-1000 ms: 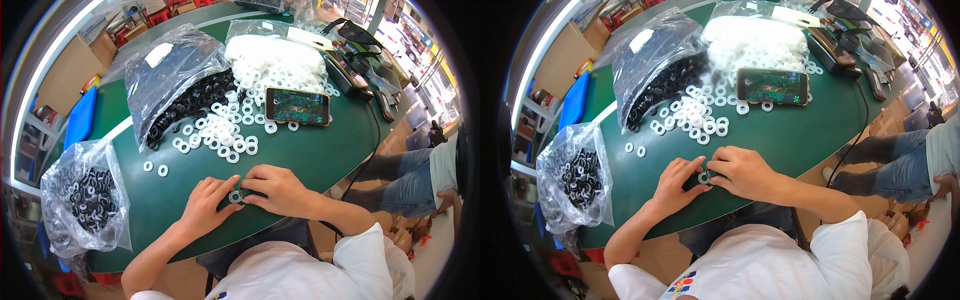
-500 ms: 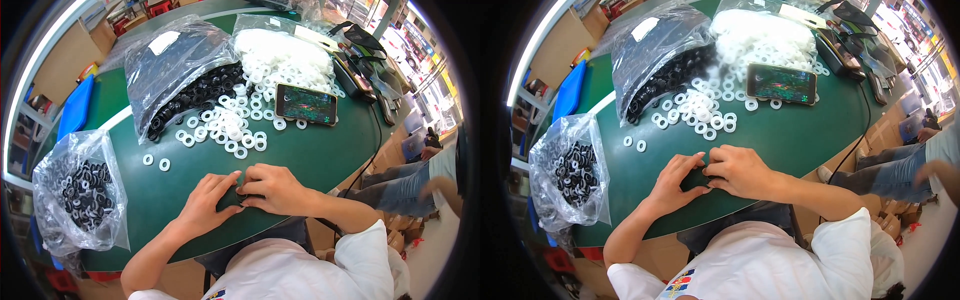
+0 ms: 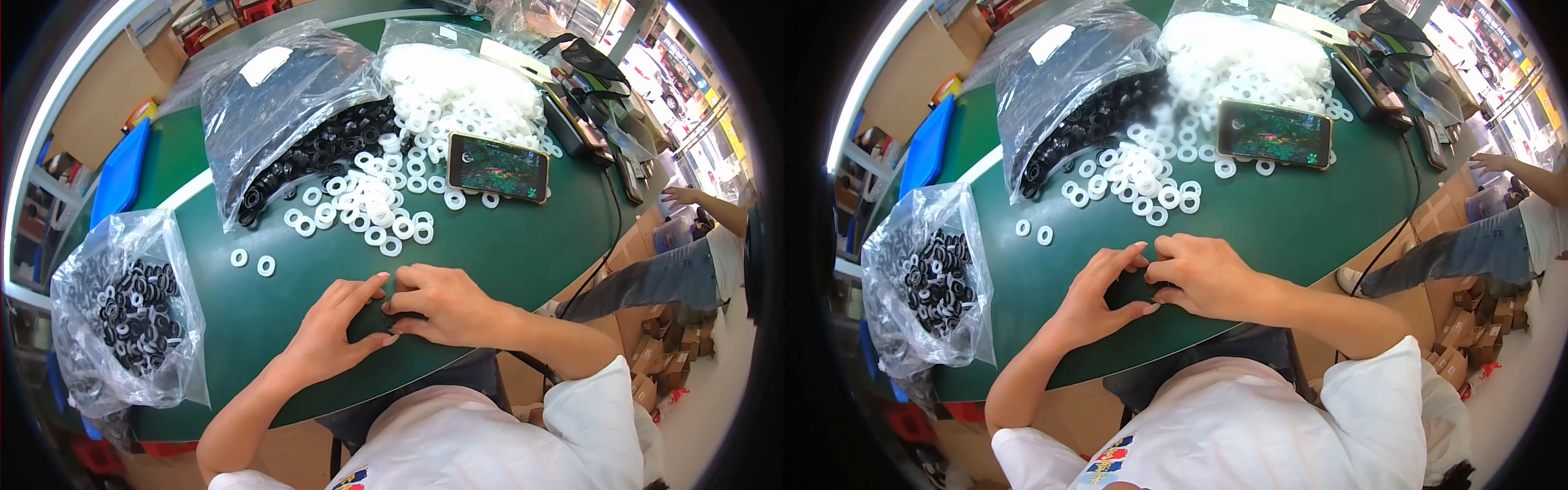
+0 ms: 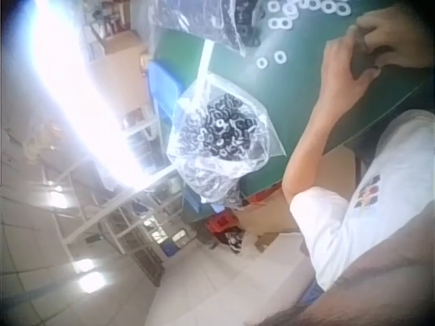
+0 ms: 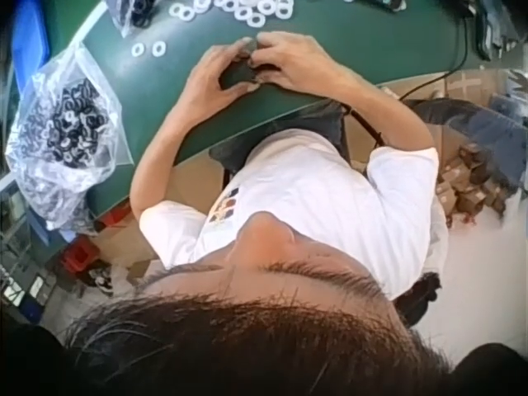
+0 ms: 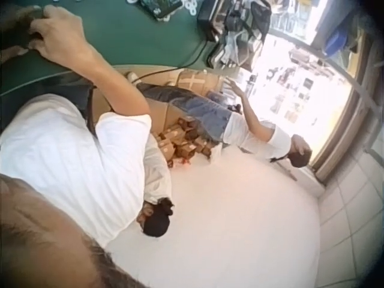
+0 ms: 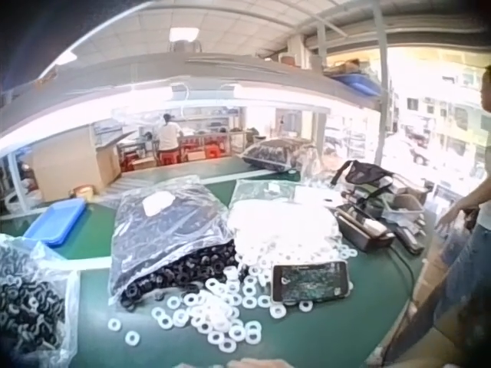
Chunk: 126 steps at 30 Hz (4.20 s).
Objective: The person assembles small black and white plastic washers and rubber rings by hand on a workbench.
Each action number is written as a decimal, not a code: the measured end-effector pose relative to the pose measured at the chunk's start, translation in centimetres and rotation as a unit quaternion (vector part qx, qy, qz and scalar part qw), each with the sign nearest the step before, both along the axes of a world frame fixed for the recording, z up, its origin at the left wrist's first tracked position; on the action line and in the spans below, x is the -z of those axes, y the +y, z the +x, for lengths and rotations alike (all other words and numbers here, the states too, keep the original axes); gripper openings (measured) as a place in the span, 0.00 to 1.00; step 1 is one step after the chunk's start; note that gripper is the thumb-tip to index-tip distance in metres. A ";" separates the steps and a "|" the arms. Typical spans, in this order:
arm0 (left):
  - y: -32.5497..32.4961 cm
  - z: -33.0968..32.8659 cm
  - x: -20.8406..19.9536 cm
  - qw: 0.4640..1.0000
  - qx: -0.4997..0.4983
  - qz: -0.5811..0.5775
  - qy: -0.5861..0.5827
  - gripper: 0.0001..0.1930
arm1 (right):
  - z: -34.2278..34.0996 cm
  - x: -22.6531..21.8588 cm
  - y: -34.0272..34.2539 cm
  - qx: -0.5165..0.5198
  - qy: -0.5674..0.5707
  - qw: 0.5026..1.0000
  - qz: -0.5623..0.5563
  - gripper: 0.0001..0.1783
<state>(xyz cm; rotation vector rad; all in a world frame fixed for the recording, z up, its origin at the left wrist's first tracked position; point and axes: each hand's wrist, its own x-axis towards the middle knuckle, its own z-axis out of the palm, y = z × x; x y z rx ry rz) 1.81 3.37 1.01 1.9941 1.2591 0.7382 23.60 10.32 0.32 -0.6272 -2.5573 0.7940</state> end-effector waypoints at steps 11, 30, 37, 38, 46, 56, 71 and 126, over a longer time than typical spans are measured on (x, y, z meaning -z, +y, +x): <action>-1.5 -1.3 -3.1 0.976 -0.114 -0.146 -0.115 0.20 | -1.3 -1.1 0.4 -0.039 0.181 0.964 0.189 0.30; -6.2 -34.9 -5.5 0.764 -0.477 0.054 0.431 0.17 | -3.3 -3.8 19.3 0.106 -0.224 0.910 0.331 0.08; -0.1 -14.7 -4.7 0.918 -0.271 0.126 0.262 0.24 | -1.5 -4.6 16.5 0.097 -0.092 0.961 0.243 0.10; -0.2 -12.1 -3.9 0.921 -0.227 0.138 0.285 0.25 | -1.2 -5.4 15.2 0.076 -0.067 0.974 0.201 0.12; 0.4 -7.3 -0.5 0.923 -0.210 0.142 0.291 0.21 | 2.8 -2.7 3.4 -0.076 -0.060 0.995 -0.030 0.12; -0.7 0.8 0.4 0.971 -0.048 0.192 0.133 0.23 | 4.5 -1.1 2.4 0.081 0.032 0.996 -0.005 0.13; -0.9 -0.1 -0.5 0.976 -0.033 0.176 0.127 0.29 | 3.9 -0.4 0.6 0.034 0.008 0.997 0.065 0.16; -1.8 -22.0 -3.8 0.838 -0.414 0.213 0.286 0.21 | -6.5 -1.3 19.0 0.159 -0.119 0.948 0.249 0.16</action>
